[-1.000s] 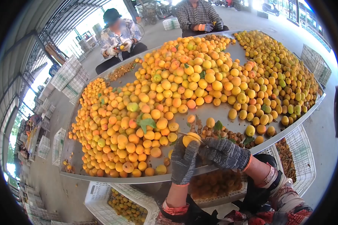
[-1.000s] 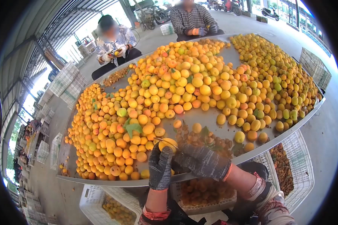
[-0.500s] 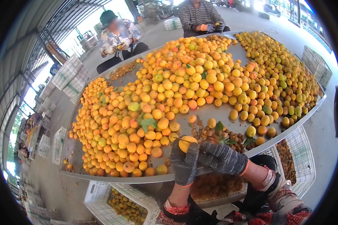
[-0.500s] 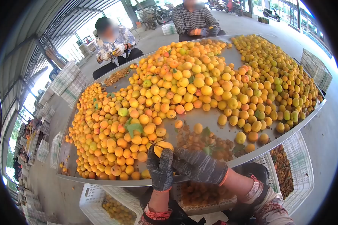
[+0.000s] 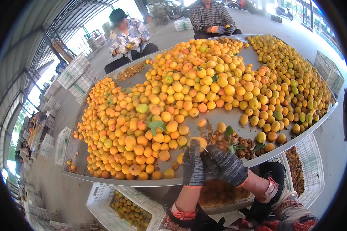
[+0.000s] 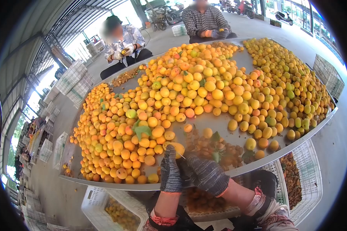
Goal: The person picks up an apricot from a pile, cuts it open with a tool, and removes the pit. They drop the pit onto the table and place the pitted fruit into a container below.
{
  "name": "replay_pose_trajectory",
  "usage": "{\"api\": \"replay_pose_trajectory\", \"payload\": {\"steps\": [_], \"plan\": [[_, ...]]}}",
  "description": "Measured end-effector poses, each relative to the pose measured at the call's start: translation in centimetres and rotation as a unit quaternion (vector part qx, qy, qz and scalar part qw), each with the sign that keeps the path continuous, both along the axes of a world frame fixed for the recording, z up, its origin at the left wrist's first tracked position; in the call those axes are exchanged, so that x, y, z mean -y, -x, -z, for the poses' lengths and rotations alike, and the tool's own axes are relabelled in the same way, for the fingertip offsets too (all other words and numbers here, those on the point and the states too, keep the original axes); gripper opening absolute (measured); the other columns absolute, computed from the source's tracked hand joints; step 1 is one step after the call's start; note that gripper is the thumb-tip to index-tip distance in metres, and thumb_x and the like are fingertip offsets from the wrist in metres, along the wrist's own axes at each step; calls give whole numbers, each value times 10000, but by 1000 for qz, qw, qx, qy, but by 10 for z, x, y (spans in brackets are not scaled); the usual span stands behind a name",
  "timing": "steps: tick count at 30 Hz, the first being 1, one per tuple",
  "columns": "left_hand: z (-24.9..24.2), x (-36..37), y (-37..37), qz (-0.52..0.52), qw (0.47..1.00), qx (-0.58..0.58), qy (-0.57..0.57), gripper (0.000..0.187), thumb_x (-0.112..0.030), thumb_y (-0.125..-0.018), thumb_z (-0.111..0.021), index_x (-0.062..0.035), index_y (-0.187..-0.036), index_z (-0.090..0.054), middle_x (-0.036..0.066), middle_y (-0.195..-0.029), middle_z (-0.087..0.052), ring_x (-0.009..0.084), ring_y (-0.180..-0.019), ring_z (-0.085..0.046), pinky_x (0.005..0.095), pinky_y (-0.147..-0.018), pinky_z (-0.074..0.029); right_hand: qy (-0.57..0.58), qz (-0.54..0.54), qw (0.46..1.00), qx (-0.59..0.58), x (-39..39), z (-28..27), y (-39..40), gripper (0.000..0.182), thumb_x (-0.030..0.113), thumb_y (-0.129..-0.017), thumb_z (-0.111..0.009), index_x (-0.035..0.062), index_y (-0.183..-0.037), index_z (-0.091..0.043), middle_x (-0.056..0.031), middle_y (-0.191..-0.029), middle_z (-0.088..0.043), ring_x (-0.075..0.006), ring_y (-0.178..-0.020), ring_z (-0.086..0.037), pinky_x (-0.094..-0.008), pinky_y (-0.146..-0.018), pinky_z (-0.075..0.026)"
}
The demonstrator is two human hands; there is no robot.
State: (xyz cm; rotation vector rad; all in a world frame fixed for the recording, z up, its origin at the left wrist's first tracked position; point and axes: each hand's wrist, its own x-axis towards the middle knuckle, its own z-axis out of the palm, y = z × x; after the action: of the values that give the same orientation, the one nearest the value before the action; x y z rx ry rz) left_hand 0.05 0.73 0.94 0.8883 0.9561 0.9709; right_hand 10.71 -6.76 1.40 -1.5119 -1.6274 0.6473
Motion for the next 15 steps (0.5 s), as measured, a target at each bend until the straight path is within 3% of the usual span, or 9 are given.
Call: {"api": "replay_pose_trajectory", "payload": {"steps": [2,4,5,7,11,14,15], "plan": [[-1,1,5,16,992,-80,-100,402,-374,-867,-516,-5,-1029,-530,15,-849,-545,85,-724,-486,210,-628,-415,-23,4,1000,-4,-2,9,1,390,-25,-812,-535,5,-1192,-450,-114,-1087,-558,-220,-975,-563,-314,-836,-449],[-11,8,3,7,990,-43,-137,342,-306,-858,-543,-4,-1019,-533,14,-853,-549,81,-732,-491,205,-631,-417,56,-21,966,-251,-4,15,1,379,-21,-818,-532,-2,-1188,-451,-107,-1082,-563,-208,-981,-559,-315,-847,-440],[-14,10,2,0,985,-7,-174,286,-238,-850,-571,-2,-1009,-536,13,-856,-552,78,-740,-496,200,-634,-418,57,-20,966,-251,-3,14,-1,379,-21,-818,-532,-2,-1188,-451,-107,-1082,-563,-208,-981,-559,-315,-847,-440],[-15,11,7,20,979,-17,-204,243,-168,-832,-586,1,-1000,-538,16,-856,-558,75,-742,-503,197,-636,-422,-134,-74,984,-95,0,7,-7,342,67,-820,-526,-5,-1149,-463,-127,-973,-596,-250,-849,-605,-330,-717,-490],[-13,14,7,59,957,-62,-278,207,-53,-801,-604,7,-989,-541,22,-853,-573,73,-734,-524,198,-641,-436,-28,-90,993,-64,15,-17,-21,373,49,-830,-515,-12,-1191,-444,-113,-1063,-571,-220,-968,-570,-312,-838,-471],[-15,16,4,58,963,-24,-260,210,-93,-768,-644,3,-920,-536,56,-777,-593,116,-696,-564,249,-606,-464,49,-104,984,-134,18,-16,-31,342,47,-828,-519,-20,-1161,-477,-122,-1099,-553,-236,-1009,-550,-316,-903,-447],[-15,16,4,58,963,-24,-260,210,-93,-768,-644,3,-920,-536,56,-777,-593,116,-696,-564,249,-606,-464,-148,-128,970,146,14,-14,-38,324,48,-822,-524,-23,-1137,-497,-124,-1105,-551,-244,-1012,-549,-320,-914,-441]]}}
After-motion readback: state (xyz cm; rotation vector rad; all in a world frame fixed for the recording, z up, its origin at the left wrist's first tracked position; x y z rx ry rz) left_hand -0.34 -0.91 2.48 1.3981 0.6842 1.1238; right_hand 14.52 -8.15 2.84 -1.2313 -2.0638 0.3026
